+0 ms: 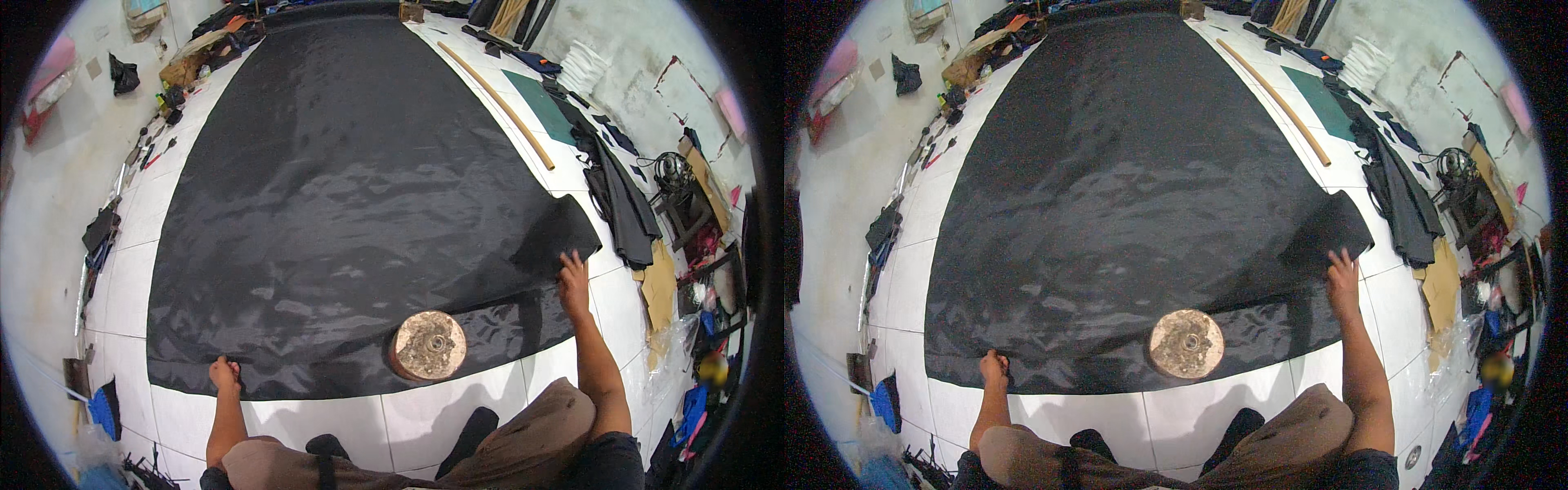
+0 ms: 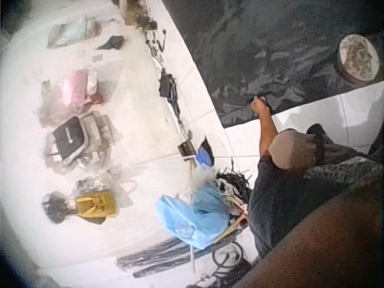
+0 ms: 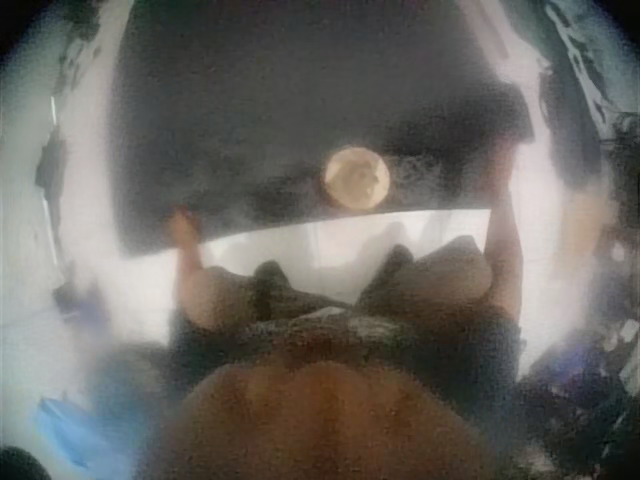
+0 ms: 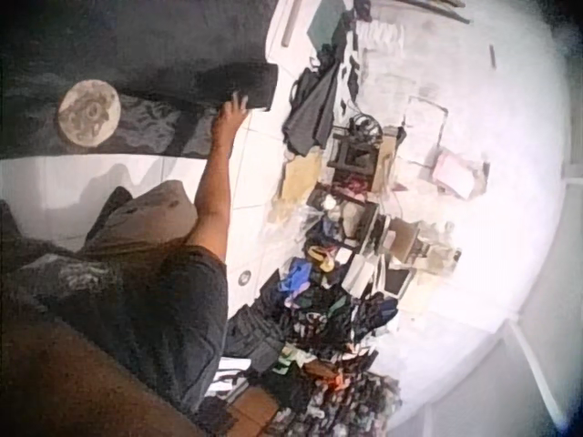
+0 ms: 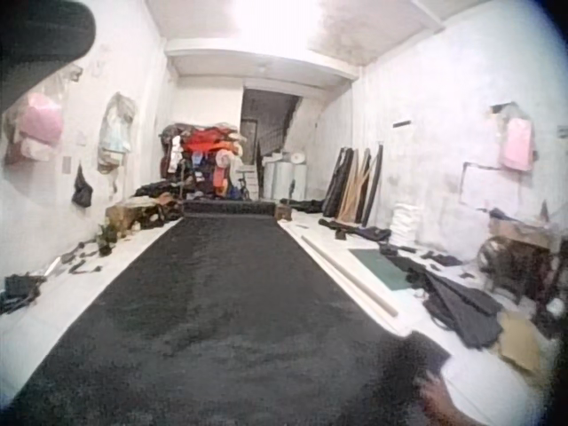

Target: The person lays out a large black fabric sheet on a tiled floor, uses a wooden stick to measure and mark a line, and then cuts the fabric along the marked line using scissors. The process is repeated multiple times to produce several rectangular pieces.

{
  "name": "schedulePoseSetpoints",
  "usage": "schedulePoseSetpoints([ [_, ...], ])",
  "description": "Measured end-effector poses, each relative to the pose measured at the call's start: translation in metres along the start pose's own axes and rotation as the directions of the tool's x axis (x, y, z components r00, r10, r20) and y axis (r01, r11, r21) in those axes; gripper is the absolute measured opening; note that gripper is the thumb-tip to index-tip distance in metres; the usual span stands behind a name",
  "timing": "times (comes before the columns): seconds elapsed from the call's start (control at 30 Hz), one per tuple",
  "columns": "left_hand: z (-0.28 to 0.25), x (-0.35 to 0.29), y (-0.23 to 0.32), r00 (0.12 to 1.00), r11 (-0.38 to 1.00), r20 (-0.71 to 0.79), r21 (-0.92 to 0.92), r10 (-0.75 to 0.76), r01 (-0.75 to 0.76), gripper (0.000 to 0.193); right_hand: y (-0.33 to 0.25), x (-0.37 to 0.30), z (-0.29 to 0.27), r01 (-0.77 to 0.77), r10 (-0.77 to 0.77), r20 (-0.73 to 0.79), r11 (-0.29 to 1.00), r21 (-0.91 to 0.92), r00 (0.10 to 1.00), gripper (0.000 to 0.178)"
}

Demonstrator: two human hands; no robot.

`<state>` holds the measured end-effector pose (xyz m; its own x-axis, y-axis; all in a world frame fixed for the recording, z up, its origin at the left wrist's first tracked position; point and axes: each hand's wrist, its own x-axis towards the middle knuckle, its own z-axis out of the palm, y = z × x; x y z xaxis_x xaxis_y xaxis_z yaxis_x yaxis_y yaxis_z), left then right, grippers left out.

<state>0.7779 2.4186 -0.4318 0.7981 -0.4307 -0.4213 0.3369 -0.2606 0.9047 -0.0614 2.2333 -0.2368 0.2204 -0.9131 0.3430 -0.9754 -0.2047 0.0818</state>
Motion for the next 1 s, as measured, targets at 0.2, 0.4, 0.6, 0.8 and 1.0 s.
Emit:
schedulePoseSetpoints([
  [0.2, 0.039, -0.026, -0.01, 0.994, 0.993, -0.038, -0.063, -0.099, 0.097, 0.023, 0.047, -0.07, 0.025, -0.478, 0.454, 0.675, 0.862, -0.168, 0.582, 0.033],
  [0.4, 0.067, -0.092, 0.007, 0.907, 0.929, 0.216, 0.012, -0.363, 0.369, 0.04, -0.166, 0.015, -0.044, 0.006, -0.31, 0.424, 0.813, 0.582, 0.851, 0.046],
  [0.6, 0.095, -0.117, -0.001, 0.886, 0.955, 0.358, 0.163, -0.293, 0.25, 0.038, -0.239, 0.016, -0.041, 0.461, -0.711, 0.317, 0.668, 0.584, 0.628, 0.047],
  [0.8, 0.086, -0.111, 0.007, 0.881, 0.947, 0.372, 0.241, -0.293, 0.213, 0.035, -0.246, -0.01, -0.045, 0.607, -0.83, 0.184, 0.518, 0.602, 0.526, 0.032],
  [1.0, 0.074, -0.101, -0.007, 0.878, 0.948, 0.379, 0.23, -0.294, 0.219, 0.034, -0.261, -0.05, -0.088, 0.521, -0.831, 0.222, 0.503, 0.689, 0.51, 0.032],
])
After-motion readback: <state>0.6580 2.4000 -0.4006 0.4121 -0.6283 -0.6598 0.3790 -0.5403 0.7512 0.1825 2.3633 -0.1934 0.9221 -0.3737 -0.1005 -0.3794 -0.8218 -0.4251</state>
